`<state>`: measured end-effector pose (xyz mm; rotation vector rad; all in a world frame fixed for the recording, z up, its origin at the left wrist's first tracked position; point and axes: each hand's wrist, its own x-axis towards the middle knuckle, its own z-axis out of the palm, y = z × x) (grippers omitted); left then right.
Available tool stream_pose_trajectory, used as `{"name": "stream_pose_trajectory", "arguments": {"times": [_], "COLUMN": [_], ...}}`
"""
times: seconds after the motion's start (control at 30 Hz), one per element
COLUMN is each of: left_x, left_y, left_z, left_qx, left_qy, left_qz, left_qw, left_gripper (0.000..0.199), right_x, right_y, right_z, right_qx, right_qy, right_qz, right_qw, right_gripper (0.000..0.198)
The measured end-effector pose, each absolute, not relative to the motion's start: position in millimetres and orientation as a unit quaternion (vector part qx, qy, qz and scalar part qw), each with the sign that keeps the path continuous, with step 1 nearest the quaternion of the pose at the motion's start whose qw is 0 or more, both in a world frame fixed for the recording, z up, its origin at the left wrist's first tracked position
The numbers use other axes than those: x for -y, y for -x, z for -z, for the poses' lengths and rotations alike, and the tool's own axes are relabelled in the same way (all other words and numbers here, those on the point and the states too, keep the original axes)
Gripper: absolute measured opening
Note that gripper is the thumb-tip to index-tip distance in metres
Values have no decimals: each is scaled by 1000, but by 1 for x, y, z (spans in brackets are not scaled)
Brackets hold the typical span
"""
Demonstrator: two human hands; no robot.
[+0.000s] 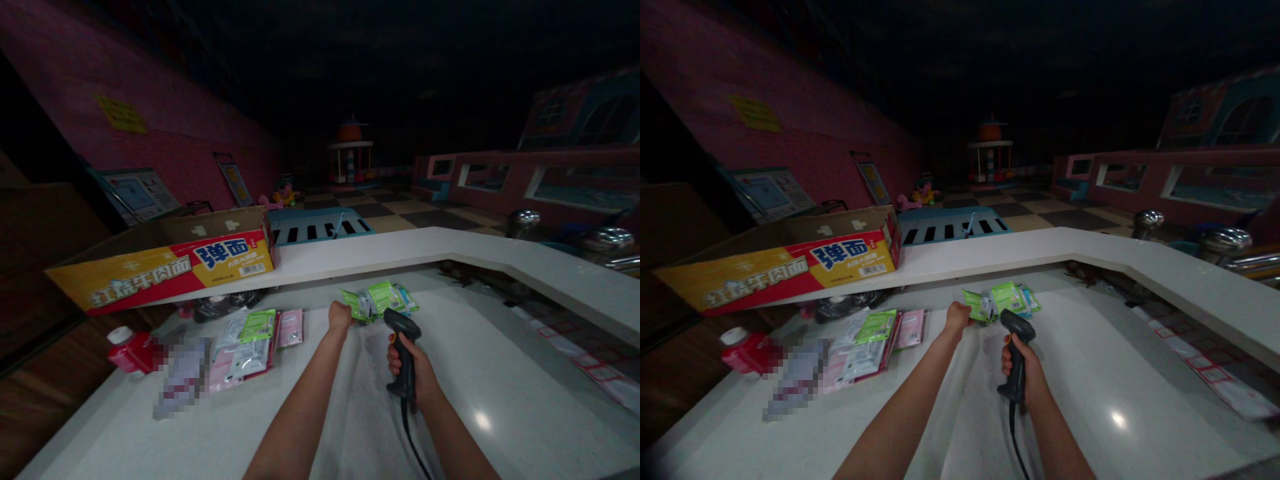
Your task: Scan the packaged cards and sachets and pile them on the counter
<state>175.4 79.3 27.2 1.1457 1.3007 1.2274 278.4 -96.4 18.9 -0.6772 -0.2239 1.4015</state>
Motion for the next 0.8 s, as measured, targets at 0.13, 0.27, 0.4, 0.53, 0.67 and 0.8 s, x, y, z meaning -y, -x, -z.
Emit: {"name": "stream_pose_trajectory", "arguments": {"times": [0.13,0.27,0.4,0.53,0.67,0.8], "left_x": [-59,-37,-28,-29,-30,-30], "left_y": [-134,-93,-77,-79,-80,-80], "left_z": [-21,-4,9,12,13,14], "left_qx": [-497,-446,-418,-410,-412,-407], "left_qy": [-436,-451,-462,-461,-454,-453], "left_qz": [-512,-561,-588,-593,-599,-601], "left_qw": [548,532,517,517,516,517], "left_gripper": [29,35,42,42,40,38], "right_x": [98,101,104,109,119,132], "right_y": [-279,-278,-274,-265,-249,-234], "right_z": [-18,-15,-14,-24,-40,-53], "right_qx": [111,139,188,240,312,359], "right_qy": [313,333,379,492,569,591], "right_qz": [-627,-625,-605,-573,-537,-511], "right_qw": [704,692,675,610,539,510], "right_gripper": [37,36,39,38,34,34]}}
